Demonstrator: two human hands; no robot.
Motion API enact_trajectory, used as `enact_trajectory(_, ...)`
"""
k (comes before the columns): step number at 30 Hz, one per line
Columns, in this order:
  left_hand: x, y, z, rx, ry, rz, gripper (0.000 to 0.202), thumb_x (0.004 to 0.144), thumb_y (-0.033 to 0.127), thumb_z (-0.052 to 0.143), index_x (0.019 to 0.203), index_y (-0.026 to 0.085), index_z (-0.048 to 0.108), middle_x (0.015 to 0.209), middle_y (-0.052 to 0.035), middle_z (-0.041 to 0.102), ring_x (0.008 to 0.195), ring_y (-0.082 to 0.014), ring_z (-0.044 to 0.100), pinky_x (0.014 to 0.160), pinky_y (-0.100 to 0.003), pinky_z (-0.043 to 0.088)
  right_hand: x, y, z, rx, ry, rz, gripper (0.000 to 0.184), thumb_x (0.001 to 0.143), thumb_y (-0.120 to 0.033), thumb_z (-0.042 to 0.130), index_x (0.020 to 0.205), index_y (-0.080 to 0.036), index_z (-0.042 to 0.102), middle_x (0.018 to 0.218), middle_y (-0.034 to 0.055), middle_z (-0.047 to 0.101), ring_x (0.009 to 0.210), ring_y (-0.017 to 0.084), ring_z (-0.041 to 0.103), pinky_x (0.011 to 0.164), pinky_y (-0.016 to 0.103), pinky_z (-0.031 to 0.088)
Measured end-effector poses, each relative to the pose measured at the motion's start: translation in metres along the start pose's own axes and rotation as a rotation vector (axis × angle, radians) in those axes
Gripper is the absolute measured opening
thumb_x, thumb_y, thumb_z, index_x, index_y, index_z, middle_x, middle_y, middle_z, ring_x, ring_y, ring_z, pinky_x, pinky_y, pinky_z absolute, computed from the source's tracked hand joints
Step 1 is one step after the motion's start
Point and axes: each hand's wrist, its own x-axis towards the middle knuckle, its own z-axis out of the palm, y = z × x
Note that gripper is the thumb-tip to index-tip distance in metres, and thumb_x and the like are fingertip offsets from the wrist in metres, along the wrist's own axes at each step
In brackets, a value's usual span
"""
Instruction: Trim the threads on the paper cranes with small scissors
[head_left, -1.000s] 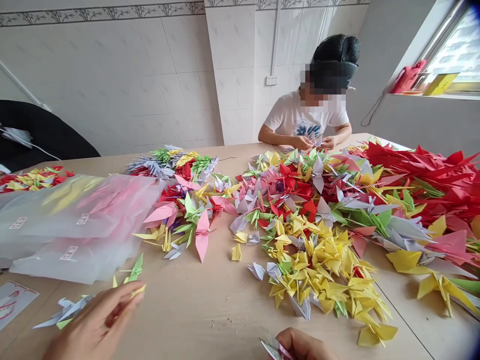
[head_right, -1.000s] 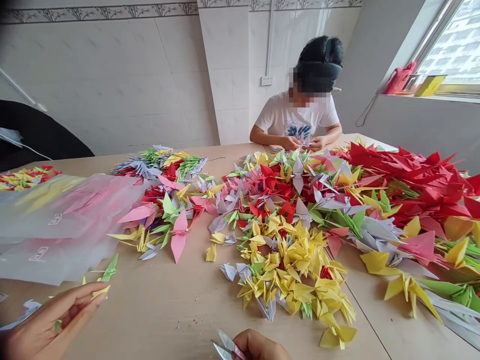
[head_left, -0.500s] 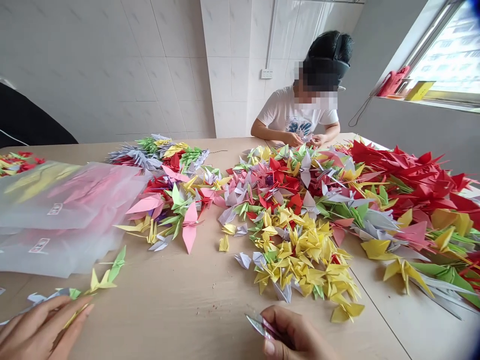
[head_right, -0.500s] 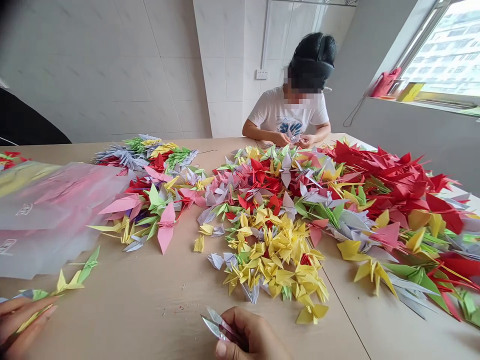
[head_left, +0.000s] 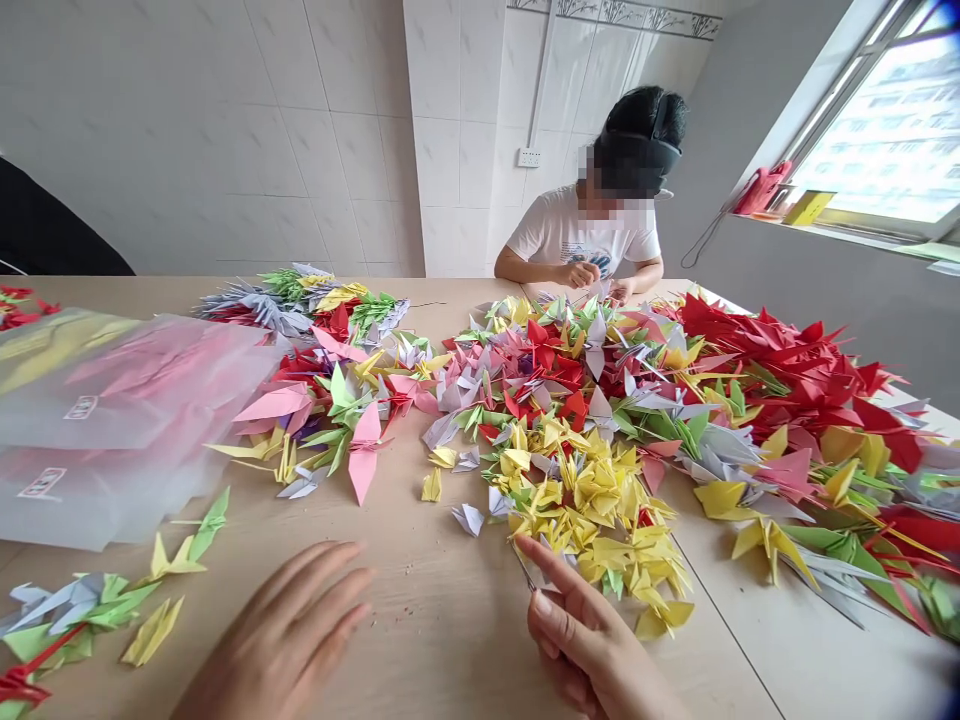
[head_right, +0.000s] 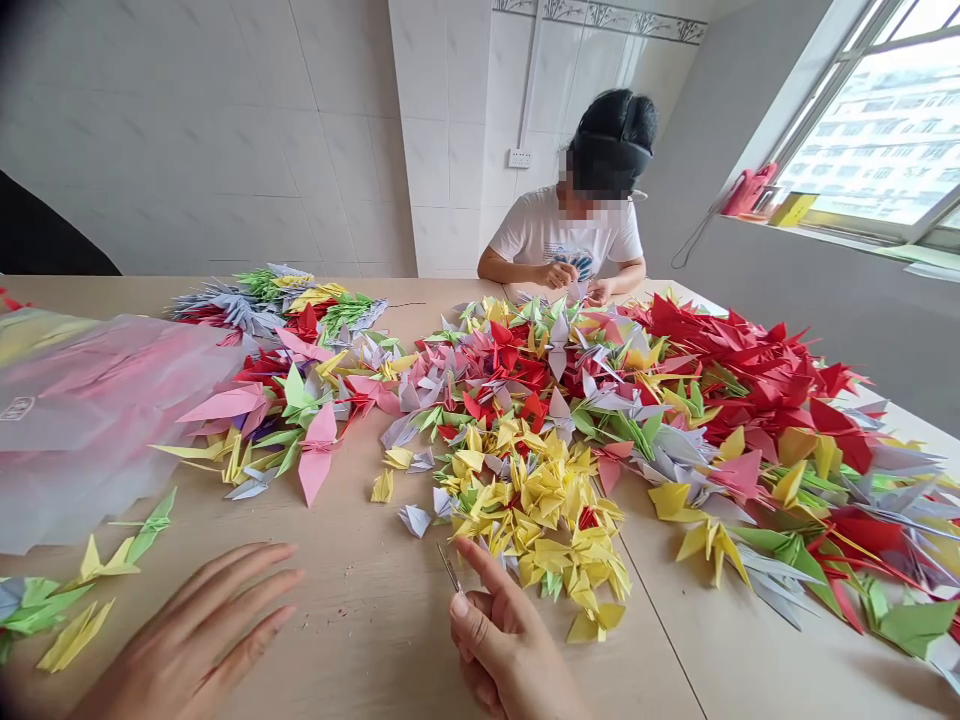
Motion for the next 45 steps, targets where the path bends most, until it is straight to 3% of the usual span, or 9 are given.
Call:
enact_trajectory(5,0.061,0.042,0.020,-0.088,-0.203,0.136,0.036,0.086,0.025,0.050,0.122,0.026,0.050,0.124,-0.0049,0.056,0.114,-0.0206,0.051,0.095,-0.032,0.045,0.000,-0.001,-0.002,-0.009,-0.027,-0.060,0.064,0.064,-0.048,0.075,0.117,-0.019,0.055,0.055,-0.0096,0.034,0.040,0.001,0.019,0.038,0.018,0.009)
enact_trajectory(9,0.096,0.054,0.039,-0.206,-0.264,0.096,0.034,0.086,0.024,0.050,0.120,0.022,0.050,0.123,-0.0086,0.055,0.114,-0.0236,0.049,0.095,-0.041,0.045,0.002,0.010,-0.001,-0.027,-0.170,-0.043,0.051,0.064,-0.049,0.074,0.101,-0.018,0.060,0.055,-0.0101,0.035,0.036,0.000,0.017,0.035,0.019,0.009)
enact_trajectory(13,0.113,0.058,0.056,-0.275,-0.308,0.051,0.037,0.082,0.024,0.055,0.118,0.021,0.051,0.123,-0.0089,0.053,0.115,-0.0248,0.047,0.096,-0.043,0.042,0.005,0.024,-0.001,-0.048,-0.274,-0.053,0.047,0.065,-0.050,0.074,0.096,-0.018,0.060,0.056,-0.0097,0.035,0.039,0.001,0.019,0.037,0.019,0.011)
enact_trajectory(20,0.124,0.063,0.064,-0.418,-0.362,-0.007,0.020,0.084,0.019,0.051,0.101,0.023,0.060,0.106,-0.0044,0.061,0.099,-0.0208,0.055,0.085,-0.036,0.045,0.004,0.025,-0.003,-0.138,-0.309,-0.067,0.048,0.067,-0.052,0.071,0.098,-0.017,0.058,0.055,-0.0096,0.031,0.043,0.003,0.020,0.040,0.019,0.013)
enact_trajectory(25,0.127,0.065,0.052,-0.680,-0.346,-0.254,0.019,0.080,0.027,0.056,0.097,0.021,0.061,0.097,-0.0022,0.064,0.089,-0.0187,0.058,0.080,-0.031,0.046,0.004,0.024,-0.003,-0.172,-0.320,-0.083,0.047,0.068,-0.052,0.070,0.098,-0.017,0.059,0.059,-0.0082,0.033,0.045,0.003,0.020,0.041,0.020,0.013)
enact_trajectory(32,0.133,0.067,0.037,-1.099,-0.470,-0.500,0.030,0.082,0.037,0.052,0.106,0.019,0.055,0.077,0.0017,0.055,0.069,-0.0126,0.050,0.061,-0.023,0.042,-0.001,0.020,0.001,-0.180,-0.277,-0.073,0.044,0.067,-0.051,0.071,0.095,-0.018,0.062,0.059,-0.0073,0.032,0.046,0.004,0.020,0.042,0.020,0.014)
enact_trajectory(38,0.130,0.069,0.033,-1.431,-0.450,-0.646,0.016,0.084,0.030,0.049,0.095,0.020,0.056,0.086,0.0011,0.055,0.079,-0.0116,0.049,0.075,-0.025,0.042,-0.003,0.022,0.002,-0.145,-0.279,-0.066,0.047,0.065,-0.053,0.072,0.092,-0.017,0.060,0.056,-0.0088,0.033,0.041,0.002,0.019,0.039,0.019,0.011)
enact_trajectory(41,0.127,0.070,0.030,-1.444,-0.450,-0.674,0.015,0.085,0.030,0.048,0.095,0.021,0.055,0.086,0.0013,0.055,0.079,-0.0118,0.050,0.075,-0.025,0.042,-0.001,0.020,-0.001,-0.089,-0.202,-0.140,0.042,0.067,-0.052,0.071,0.086,-0.017,0.057,0.048,-0.0111,0.029,0.038,0.002,0.016,0.036,0.019,0.010)
enact_trajectory(45,0.124,0.072,0.022,-1.247,-0.442,-0.558,0.014,0.084,0.029,0.049,0.094,0.021,0.055,0.081,0.0025,0.054,0.076,-0.0120,0.048,0.069,-0.023,0.040,0.000,0.012,-0.003,0.036,0.047,-0.248,0.044,0.071,-0.051,0.068,0.096,-0.018,0.052,0.049,-0.0121,0.026,0.039,0.003,0.012,0.036,0.018,0.008)
